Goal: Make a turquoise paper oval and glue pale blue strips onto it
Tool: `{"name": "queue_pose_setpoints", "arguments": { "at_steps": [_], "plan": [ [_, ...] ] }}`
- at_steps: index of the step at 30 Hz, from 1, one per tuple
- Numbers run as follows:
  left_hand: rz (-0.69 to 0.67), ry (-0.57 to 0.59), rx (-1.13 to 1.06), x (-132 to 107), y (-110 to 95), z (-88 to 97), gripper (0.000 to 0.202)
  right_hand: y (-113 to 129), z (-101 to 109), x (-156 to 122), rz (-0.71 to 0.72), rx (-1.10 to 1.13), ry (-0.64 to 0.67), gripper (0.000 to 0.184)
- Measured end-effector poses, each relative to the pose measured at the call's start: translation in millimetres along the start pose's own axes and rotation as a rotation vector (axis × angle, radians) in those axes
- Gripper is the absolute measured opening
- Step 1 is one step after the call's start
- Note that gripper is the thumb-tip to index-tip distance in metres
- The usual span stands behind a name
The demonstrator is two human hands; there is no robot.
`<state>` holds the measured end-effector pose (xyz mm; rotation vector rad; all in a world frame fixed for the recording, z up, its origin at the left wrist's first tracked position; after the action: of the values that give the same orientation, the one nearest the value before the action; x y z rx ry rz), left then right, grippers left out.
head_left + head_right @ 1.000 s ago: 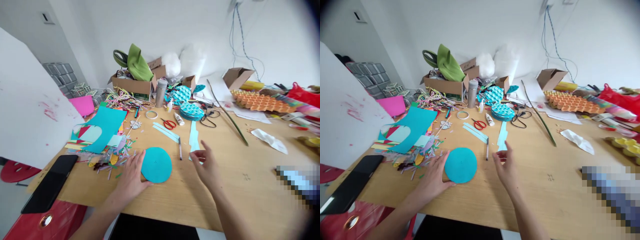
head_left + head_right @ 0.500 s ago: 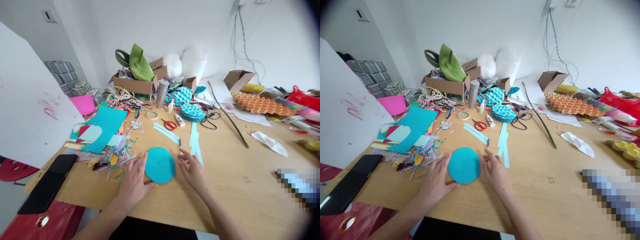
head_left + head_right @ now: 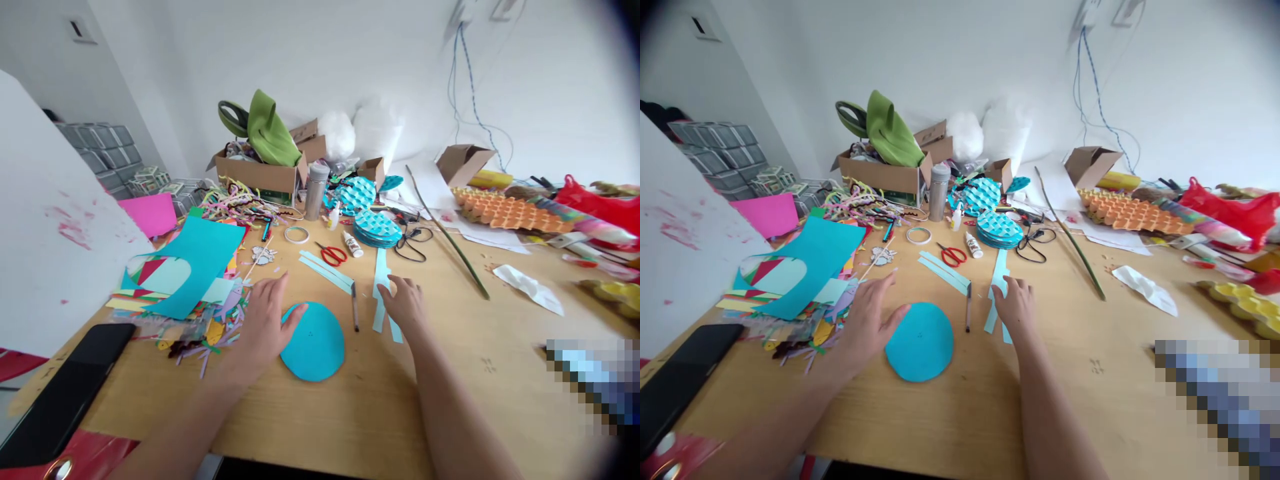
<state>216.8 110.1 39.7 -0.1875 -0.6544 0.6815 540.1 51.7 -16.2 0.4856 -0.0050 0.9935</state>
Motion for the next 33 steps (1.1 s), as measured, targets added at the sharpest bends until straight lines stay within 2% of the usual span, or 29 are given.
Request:
{"name": "queue_pose_setpoints", "arguments": {
  "at_steps": [2,6,9,12,15,19,26,33],
  "plan": [
    [0.001,-0.022,-0.020,2.2,4.6,-11.8,0.044,-0.4,-3.1,-5.7,0.025,-0.065,0.019,0.049],
    [-0.015,0.051,-0.059,-8.2,12.1,-29.1,0.040,-0.7,-7.1,-12.1,0.010,-0.197,0.152,0.047],
    [-0.002,0.057,-0.080,-13.2,15.4,-27.6,0.040,8.4,-4.6,-15.8,0.018,-0.238,0.161,0.036],
    [0.004,0.046,-0.096,-12.4,16.0,-23.6,0.038,29.7,0.3,-21.7,0.123,-0.211,0.100,0.029],
    [0.002,0.045,-0.106,-10.7,15.5,-22.2,0.035,51.1,-1.7,-28.8,0.211,-0.221,0.182,0.033],
    [0.027,0.048,-0.131,-10.3,15.9,-20.8,0.034,63.9,-7.6,-35.1,0.229,-0.296,0.291,0.033],
    [0.063,0.065,-0.173,-9.5,16.2,-17.7,0.030,62.9,-13.4,-35.7,0.278,-0.401,0.257,0.035],
    [0.039,0.108,-0.202,-10.2,17.7,-20.6,0.028,50.9,-11.0,-29.8,0.208,-0.418,0.162,0.034]
  ]
}}
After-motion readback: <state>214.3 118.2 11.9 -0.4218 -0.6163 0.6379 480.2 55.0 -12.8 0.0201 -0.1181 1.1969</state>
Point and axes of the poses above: each hand's wrist, its own x-axis towards the middle knuckle, its own z-axis out of the back of the hand, y = z × x, the point moved 4 cm from there along x, towards the middle knuckle, and after that the axes turned 8 degrees about y, right-handed, at the moved point
